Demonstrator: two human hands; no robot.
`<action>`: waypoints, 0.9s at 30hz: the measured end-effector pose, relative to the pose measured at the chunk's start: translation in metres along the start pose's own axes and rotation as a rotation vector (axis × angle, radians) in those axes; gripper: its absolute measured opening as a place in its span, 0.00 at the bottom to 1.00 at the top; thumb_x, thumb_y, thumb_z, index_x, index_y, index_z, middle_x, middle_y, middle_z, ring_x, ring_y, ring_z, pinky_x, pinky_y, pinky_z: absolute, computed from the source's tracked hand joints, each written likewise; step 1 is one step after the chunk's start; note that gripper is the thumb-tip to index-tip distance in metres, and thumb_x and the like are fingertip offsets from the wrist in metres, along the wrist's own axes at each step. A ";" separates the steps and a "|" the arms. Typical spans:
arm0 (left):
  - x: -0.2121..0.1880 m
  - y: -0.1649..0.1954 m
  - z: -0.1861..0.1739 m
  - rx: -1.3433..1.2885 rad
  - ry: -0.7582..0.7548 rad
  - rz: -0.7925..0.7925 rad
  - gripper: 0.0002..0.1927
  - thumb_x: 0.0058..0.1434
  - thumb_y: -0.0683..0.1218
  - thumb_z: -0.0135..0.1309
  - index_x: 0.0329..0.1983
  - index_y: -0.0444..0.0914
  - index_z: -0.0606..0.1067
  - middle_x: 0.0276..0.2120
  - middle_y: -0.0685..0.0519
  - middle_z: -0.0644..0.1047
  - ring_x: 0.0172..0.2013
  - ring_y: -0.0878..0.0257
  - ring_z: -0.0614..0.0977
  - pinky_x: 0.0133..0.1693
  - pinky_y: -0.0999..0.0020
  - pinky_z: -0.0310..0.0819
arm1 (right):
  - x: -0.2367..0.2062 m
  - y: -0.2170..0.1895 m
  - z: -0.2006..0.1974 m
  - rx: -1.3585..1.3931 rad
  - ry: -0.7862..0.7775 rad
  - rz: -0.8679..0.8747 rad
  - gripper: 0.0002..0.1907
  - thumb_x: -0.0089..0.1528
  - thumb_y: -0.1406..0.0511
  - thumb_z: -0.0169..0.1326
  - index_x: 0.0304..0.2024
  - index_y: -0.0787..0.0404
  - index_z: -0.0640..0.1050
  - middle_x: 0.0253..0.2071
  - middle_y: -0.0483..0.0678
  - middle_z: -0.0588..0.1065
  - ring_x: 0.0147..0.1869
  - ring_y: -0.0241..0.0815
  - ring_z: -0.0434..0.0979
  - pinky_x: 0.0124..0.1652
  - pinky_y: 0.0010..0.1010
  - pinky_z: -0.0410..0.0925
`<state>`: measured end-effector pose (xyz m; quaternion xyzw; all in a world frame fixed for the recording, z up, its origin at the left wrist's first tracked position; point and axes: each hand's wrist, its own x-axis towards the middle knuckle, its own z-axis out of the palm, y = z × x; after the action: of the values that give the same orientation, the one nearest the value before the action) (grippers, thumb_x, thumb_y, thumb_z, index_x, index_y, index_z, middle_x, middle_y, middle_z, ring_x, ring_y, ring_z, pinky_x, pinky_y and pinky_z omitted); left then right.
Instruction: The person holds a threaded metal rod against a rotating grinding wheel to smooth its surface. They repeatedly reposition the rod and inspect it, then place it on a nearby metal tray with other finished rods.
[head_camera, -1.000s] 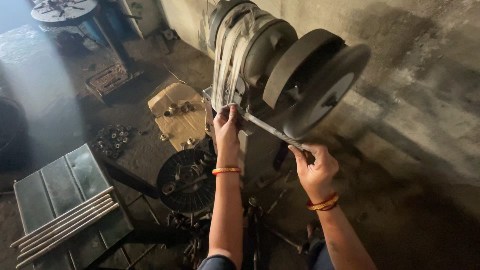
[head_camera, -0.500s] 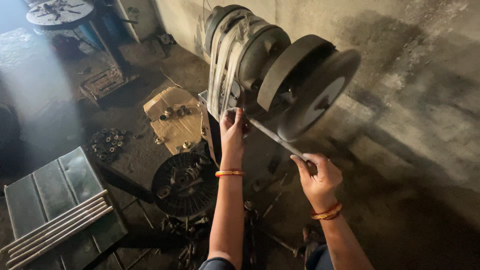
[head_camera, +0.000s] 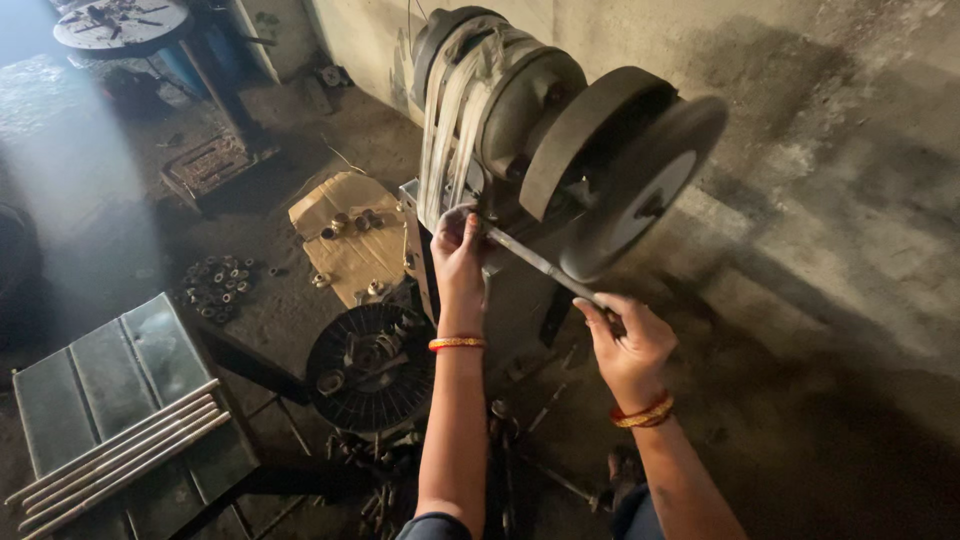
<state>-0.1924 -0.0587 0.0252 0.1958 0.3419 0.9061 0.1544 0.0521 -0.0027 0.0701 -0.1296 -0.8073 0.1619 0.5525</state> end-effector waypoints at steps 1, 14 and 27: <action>-0.002 -0.002 0.000 -0.014 -0.009 -0.012 0.08 0.68 0.44 0.57 0.46 0.36 0.76 0.35 0.57 0.78 0.34 0.69 0.79 0.35 0.72 0.76 | -0.002 0.000 -0.004 0.052 -0.002 -0.001 0.14 0.59 0.68 0.70 0.43 0.64 0.79 0.31 0.48 0.79 0.29 0.36 0.76 0.30 0.26 0.67; -0.004 -0.023 0.009 0.011 0.038 0.033 0.09 0.68 0.45 0.60 0.45 0.37 0.77 0.32 0.59 0.77 0.30 0.73 0.76 0.31 0.75 0.72 | -0.026 0.025 -0.016 -0.093 0.032 -0.136 0.11 0.66 0.67 0.63 0.47 0.67 0.77 0.38 0.54 0.80 0.38 0.46 0.82 0.38 0.30 0.74; 0.001 -0.011 0.001 -0.063 0.067 0.017 0.09 0.69 0.41 0.57 0.50 0.34 0.74 0.36 0.54 0.77 0.33 0.67 0.78 0.34 0.72 0.74 | -0.008 0.021 0.000 -0.197 -0.005 -0.215 0.12 0.66 0.64 0.63 0.46 0.64 0.77 0.36 0.50 0.77 0.34 0.46 0.77 0.34 0.34 0.69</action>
<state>-0.1914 -0.0496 0.0190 0.1635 0.3163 0.9237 0.1411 0.0554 0.0135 0.0544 -0.0958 -0.8298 0.0221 0.5493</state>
